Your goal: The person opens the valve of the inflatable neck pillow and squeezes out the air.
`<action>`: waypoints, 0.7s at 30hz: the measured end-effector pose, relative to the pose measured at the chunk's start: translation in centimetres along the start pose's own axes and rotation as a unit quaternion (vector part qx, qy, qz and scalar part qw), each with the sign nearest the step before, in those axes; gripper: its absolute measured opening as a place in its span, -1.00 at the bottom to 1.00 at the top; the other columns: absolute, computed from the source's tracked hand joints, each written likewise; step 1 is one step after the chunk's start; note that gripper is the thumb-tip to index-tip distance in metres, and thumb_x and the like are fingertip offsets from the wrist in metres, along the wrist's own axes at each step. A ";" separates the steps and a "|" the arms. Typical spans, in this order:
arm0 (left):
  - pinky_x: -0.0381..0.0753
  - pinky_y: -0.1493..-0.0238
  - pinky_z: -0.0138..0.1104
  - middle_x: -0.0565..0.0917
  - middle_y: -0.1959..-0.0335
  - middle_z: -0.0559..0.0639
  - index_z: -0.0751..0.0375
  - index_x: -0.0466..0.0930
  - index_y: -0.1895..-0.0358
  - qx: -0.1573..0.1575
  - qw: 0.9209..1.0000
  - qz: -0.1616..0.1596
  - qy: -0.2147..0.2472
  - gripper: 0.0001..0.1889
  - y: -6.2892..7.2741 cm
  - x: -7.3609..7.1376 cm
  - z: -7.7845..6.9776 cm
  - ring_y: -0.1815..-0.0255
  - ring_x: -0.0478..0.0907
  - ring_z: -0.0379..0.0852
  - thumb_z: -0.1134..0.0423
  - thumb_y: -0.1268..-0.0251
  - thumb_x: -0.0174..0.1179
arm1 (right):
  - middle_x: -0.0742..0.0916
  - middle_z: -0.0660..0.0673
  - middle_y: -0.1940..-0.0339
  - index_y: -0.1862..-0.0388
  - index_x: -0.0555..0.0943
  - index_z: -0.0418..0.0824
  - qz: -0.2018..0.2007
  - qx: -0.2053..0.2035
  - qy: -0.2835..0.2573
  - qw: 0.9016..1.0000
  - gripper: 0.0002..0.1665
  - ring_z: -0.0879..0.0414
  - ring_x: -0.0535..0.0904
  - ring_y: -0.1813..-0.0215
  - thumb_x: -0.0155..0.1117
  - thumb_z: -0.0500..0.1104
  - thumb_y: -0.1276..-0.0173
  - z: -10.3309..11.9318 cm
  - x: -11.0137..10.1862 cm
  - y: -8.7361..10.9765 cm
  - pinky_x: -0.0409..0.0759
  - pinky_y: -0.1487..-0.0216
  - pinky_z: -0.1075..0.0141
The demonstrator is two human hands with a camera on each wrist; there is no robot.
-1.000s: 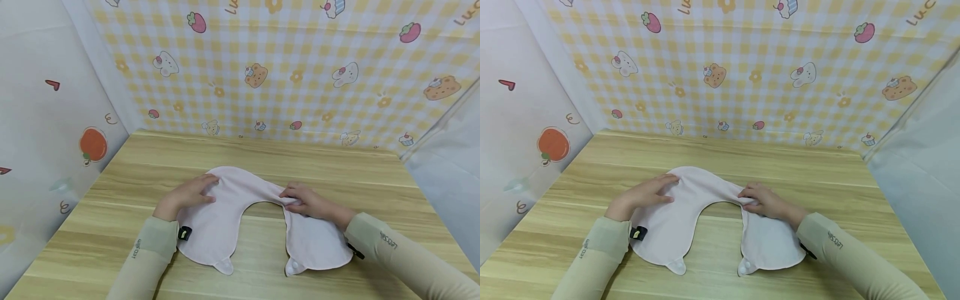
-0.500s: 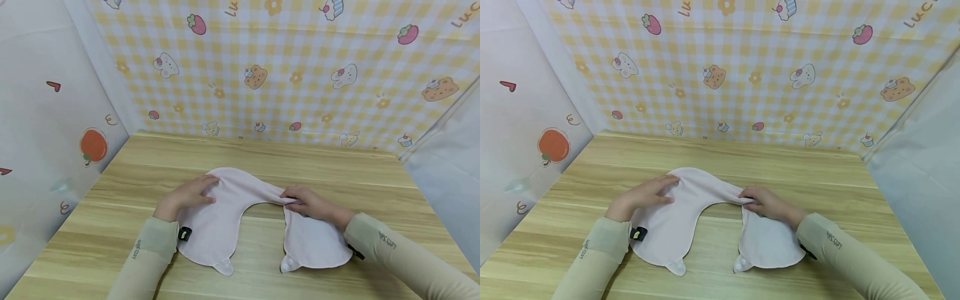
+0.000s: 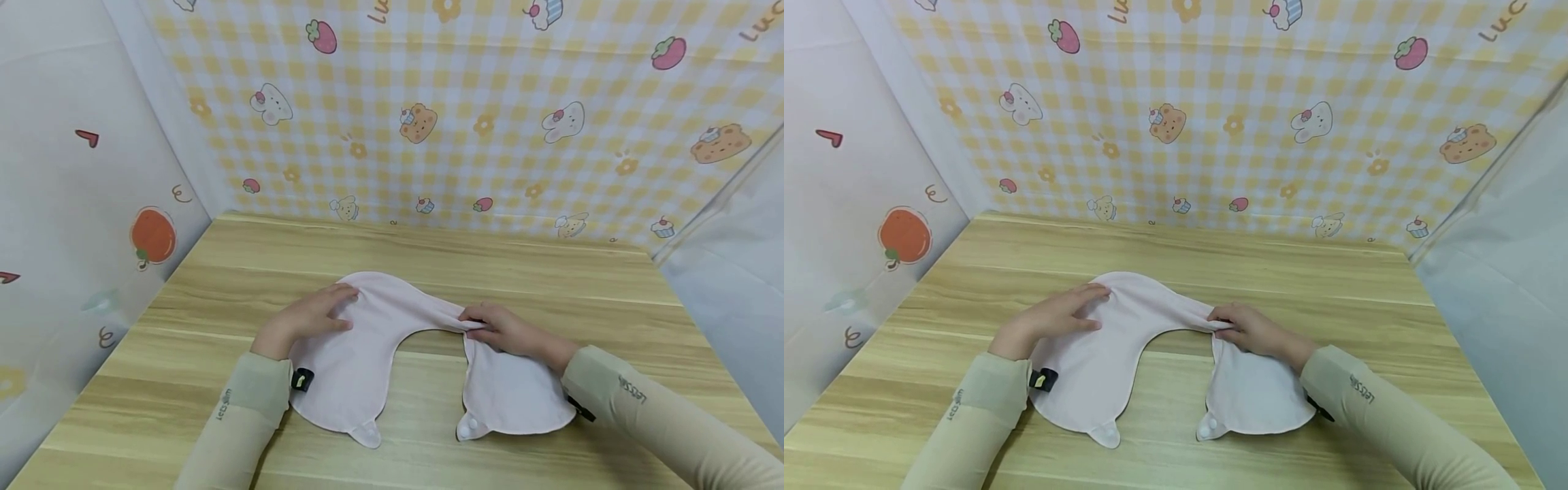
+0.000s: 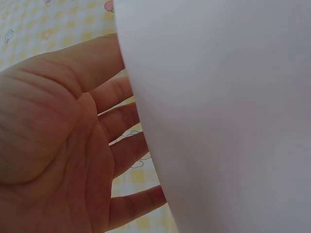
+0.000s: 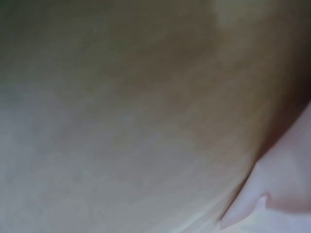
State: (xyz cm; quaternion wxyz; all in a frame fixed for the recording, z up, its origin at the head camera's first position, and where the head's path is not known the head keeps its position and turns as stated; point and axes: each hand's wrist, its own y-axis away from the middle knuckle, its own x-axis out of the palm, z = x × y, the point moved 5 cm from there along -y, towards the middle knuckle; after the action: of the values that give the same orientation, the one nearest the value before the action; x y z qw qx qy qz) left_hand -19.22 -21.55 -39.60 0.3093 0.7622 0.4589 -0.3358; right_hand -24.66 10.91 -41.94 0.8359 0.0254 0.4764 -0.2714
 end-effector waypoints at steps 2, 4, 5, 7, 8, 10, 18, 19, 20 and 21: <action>0.17 -0.51 0.14 0.26 -0.50 0.32 0.34 0.30 -0.43 0.000 1.000 0.001 -0.002 -0.37 0.0 0.0 0.0 -0.53 0.17 0.30 0.23 -0.36 0.24 | 0.74 -0.02 0.18 0.03 0.63 -0.21 0.003 0.010 -0.005 1.000 -0.76 0.25 0.50 0.15 0.31 -0.34 -0.33 -0.1 0.0 0.0 0.50 0.11 0.29; 0.17 -0.51 0.14 0.26 -0.50 0.32 0.34 0.30 -0.43 -0.001 1.000 0.002 -0.004 -0.37 0.0 0.0 0.0 -0.53 0.17 0.30 0.22 -0.36 0.24 | 0.73 -0.02 0.18 0.03 0.63 -0.21 0.006 0.016 -0.008 1.000 -0.76 0.27 0.49 0.15 0.31 -0.34 -0.33 -0.1 0.0 0.0 0.50 0.12 0.30; 0.16 -0.51 0.14 0.26 -0.51 0.32 0.34 0.30 -0.43 -0.002 1.000 0.002 -0.004 -0.37 0.0 0.0 0.0 -0.54 0.17 0.30 0.22 -0.36 0.24 | 0.73 -0.02 0.18 0.03 0.63 -0.22 0.006 0.017 -0.009 1.000 -0.76 0.27 0.49 0.15 0.31 -0.34 -0.33 -0.1 0.1 0.0 0.51 0.12 0.30; 0.16 -0.52 0.14 0.26 -0.51 0.32 0.34 0.30 -0.44 0.000 1.000 0.003 -0.002 -0.37 0.0 -0.1 0.0 -0.54 0.16 0.30 0.23 -0.36 0.24 | 0.73 -0.02 0.18 0.02 0.63 -0.21 0.011 0.023 -0.010 1.000 -0.76 0.26 0.49 0.15 0.31 -0.34 -0.33 -0.1 0.1 0.0 0.51 0.11 0.30; 0.16 -0.51 0.14 0.26 -0.50 0.33 0.34 0.30 -0.43 0.004 1.000 0.002 -0.004 -0.37 0.0 -0.1 0.0 -0.53 0.17 0.31 0.22 -0.35 0.24 | 0.73 -0.02 0.18 0.03 0.63 -0.21 0.012 0.025 -0.006 1.000 -0.76 0.25 0.50 0.15 0.31 -0.33 -0.33 -0.1 0.0 0.0 0.52 0.11 0.29; 0.16 -0.51 0.14 0.27 -0.50 0.34 0.35 0.30 -0.43 0.007 1.000 0.002 -0.002 -0.37 0.1 -0.2 -0.1 -0.53 0.17 0.31 0.23 -0.35 0.24 | 0.74 -0.03 0.14 0.00 0.64 -0.20 0.018 0.035 0.019 0.999 -0.75 0.21 0.54 0.11 0.32 -0.28 -0.34 0.1 -0.2 0.1 0.54 0.09 0.25; 0.16 -0.52 0.13 0.25 -0.51 0.33 0.35 0.30 -0.43 -0.001 1.000 0.004 0.005 -0.37 0.1 -0.1 -0.1 -0.54 0.15 0.30 0.23 -0.35 0.25 | 0.70 0.11 0.08 0.03 0.71 0.04 0.006 0.102 0.188 0.977 -0.67 -0.03 0.32 -0.10 0.41 0.09 -0.26 0.7 -2.7 1.5 0.20 0.09 -0.10; 0.17 -0.52 0.13 0.26 -0.51 0.34 0.36 0.30 -0.43 0.002 1.000 0.002 0.004 -0.36 0.1 -0.1 -0.1 -0.54 0.16 0.30 0.22 -0.35 0.25 | 0.68 0.08 0.06 0.04 0.71 0.04 0.001 0.103 0.196 0.975 -0.69 -0.06 0.31 -0.13 0.39 0.09 -0.28 0.9 -2.9 1.7 0.20 0.07 -0.12; 0.17 -0.52 0.13 0.26 -0.50 0.34 0.37 0.30 -0.43 0.003 1.000 0.001 0.006 -0.36 0.1 -0.1 -0.1 -0.54 0.17 0.30 0.23 -0.34 0.25 | 0.65 0.07 0.05 0.05 0.71 0.04 -0.004 0.104 0.201 0.974 -0.71 -0.07 0.30 -0.15 0.37 0.08 -0.30 1.1 -3.1 2.0 0.20 0.07 -0.11; 0.18 -0.51 0.13 0.27 -0.50 0.35 0.37 0.30 -0.42 0.007 1.000 0.000 0.004 -0.36 0.0 -0.1 -0.1 -0.53 0.18 0.31 0.23 -0.34 0.26 | 0.63 0.06 0.02 0.05 0.70 0.06 -0.007 0.105 0.206 0.973 -0.73 -0.06 0.30 -0.15 0.35 0.07 -0.32 1.3 -3.2 2.4 0.21 0.08 -0.08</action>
State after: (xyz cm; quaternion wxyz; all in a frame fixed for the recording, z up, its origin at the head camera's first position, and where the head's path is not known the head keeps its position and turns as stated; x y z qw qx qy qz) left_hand -19.20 -21.57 -39.48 0.3025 0.7656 0.4575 -0.3362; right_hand -23.81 13.90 -39.20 0.7106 0.1650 0.6070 -0.3152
